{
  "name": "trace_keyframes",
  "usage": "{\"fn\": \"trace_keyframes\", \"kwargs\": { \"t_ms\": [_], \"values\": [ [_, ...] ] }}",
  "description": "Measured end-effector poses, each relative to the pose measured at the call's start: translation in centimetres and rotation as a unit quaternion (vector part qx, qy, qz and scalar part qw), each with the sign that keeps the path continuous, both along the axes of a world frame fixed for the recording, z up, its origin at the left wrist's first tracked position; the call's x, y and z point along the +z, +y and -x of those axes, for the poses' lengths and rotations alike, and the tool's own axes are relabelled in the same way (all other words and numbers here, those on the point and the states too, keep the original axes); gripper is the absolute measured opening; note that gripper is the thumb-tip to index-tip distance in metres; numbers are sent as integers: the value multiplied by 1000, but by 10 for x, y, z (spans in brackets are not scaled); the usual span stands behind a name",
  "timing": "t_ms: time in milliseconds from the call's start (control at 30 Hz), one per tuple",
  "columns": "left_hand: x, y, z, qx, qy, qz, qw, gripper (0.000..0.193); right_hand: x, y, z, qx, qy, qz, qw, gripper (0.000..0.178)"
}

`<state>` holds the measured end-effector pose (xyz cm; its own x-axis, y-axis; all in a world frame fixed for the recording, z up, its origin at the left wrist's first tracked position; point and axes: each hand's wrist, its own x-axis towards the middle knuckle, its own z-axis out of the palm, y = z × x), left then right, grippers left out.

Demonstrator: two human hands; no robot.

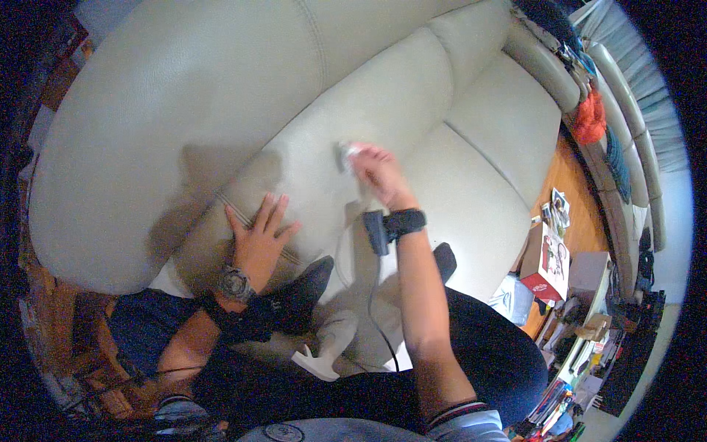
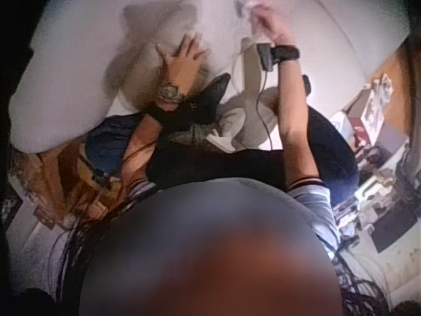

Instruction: The person sits on a white leather sofa and cleans it by spraying a cleaning solution and wiping with a tissue. The person repeatedly sprays and wipes different sections of the sofa cushions.

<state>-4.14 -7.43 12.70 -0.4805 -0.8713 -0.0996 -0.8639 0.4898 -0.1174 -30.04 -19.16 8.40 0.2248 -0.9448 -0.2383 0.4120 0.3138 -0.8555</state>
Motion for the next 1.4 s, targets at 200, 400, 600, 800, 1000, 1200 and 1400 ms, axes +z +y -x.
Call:
{"fn": "trace_keyframes", "kwargs": {
  "t_ms": [200,400,600,800,1000,1200,1400],
  "values": [
    [3,-1,0,-1,14,-21,1000,40,0,-73,29,-324,77,47,942,16],
    [4,-2,1,-1,10,-20,1000,40,-7,-91,-25,-445,393,135,793,18],
    [-3,-1,1,-9,-2,-13,1000,40,4,-41,-101,-281,473,279,787,17],
    [-4,-1,-1,-23,35,-4,999,39,11,20,-116,-146,432,326,828,23],
    [-3,1,-7,-53,-9,-14,998,34,16,53,-100,20,391,329,859,22],
    [-7,6,-6,-57,7,-14,998,32,11,16,-46,-51,173,129,975,18],
    [-7,10,4,-37,-38,-71,996,35,33,-63,9,-393,266,101,874,17]
  ]
}}
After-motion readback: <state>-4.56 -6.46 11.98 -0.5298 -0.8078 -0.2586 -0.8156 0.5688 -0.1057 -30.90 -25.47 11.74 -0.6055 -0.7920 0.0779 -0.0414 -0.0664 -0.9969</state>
